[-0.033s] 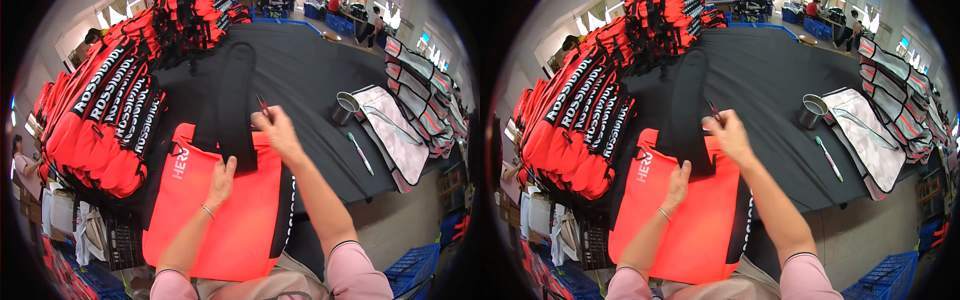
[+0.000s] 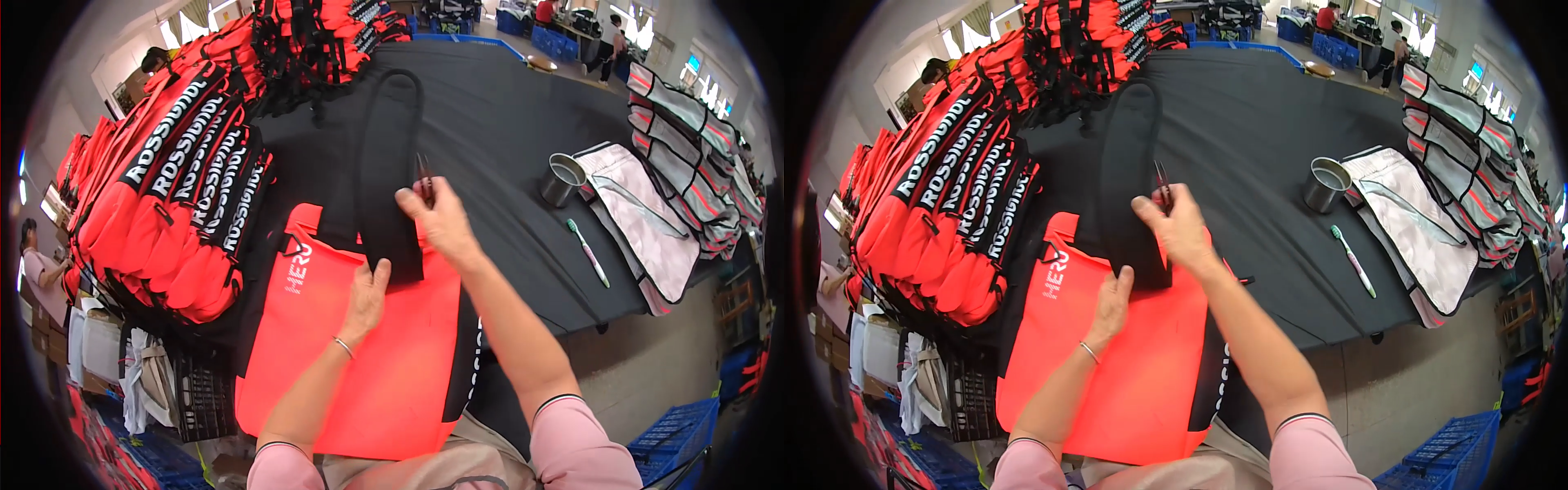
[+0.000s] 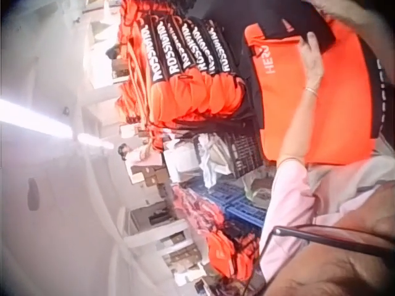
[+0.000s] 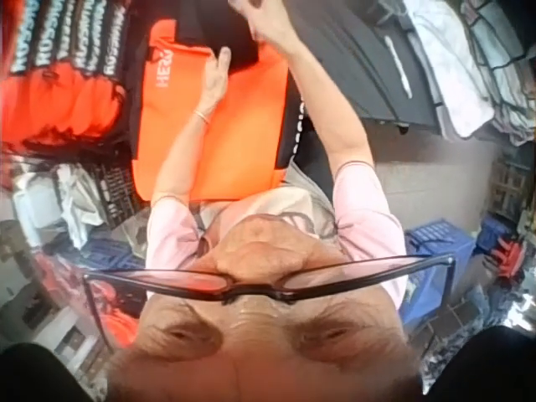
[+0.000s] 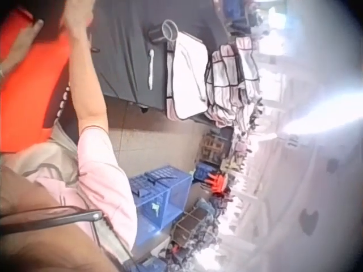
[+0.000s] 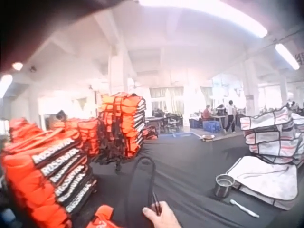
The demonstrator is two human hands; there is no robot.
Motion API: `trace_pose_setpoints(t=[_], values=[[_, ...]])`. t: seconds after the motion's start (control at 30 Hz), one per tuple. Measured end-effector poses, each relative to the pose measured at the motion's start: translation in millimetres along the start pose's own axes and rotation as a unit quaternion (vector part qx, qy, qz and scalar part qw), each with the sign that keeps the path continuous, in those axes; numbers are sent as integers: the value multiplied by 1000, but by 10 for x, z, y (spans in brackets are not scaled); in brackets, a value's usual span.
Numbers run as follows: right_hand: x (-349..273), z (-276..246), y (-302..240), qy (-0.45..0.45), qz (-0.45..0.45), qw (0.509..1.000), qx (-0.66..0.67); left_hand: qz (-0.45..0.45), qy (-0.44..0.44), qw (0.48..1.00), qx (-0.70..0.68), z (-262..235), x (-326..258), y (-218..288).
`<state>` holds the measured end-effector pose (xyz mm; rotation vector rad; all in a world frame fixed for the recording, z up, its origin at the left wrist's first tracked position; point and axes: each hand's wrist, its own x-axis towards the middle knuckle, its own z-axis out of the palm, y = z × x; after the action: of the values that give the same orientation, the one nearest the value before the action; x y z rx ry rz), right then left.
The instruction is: Inspecting and cleaning red backpacks and pink laptop sleeves using scissors and a toothbrush.
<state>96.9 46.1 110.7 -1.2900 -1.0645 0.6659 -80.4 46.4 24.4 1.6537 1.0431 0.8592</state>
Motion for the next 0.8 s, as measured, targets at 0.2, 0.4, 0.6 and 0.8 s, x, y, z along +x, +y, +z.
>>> trace_pose_setpoints(t=[0.2,0.4,0.6,0.8], values=[[-425,369,-284,-120,15,966,227,-7,-62,994,-86,-529,-179,47],[-1299,518,163,-124,-41,991,25,82,36,982,-169,-833,-196,986],[-1676,-67,-45,-52,73,992,-88,-3,-3,957,-291,-895,-774,687],[-1869,-313,-512,-95,-35,994,-42,-136,-73,900,-408,-158,-1545,108]])
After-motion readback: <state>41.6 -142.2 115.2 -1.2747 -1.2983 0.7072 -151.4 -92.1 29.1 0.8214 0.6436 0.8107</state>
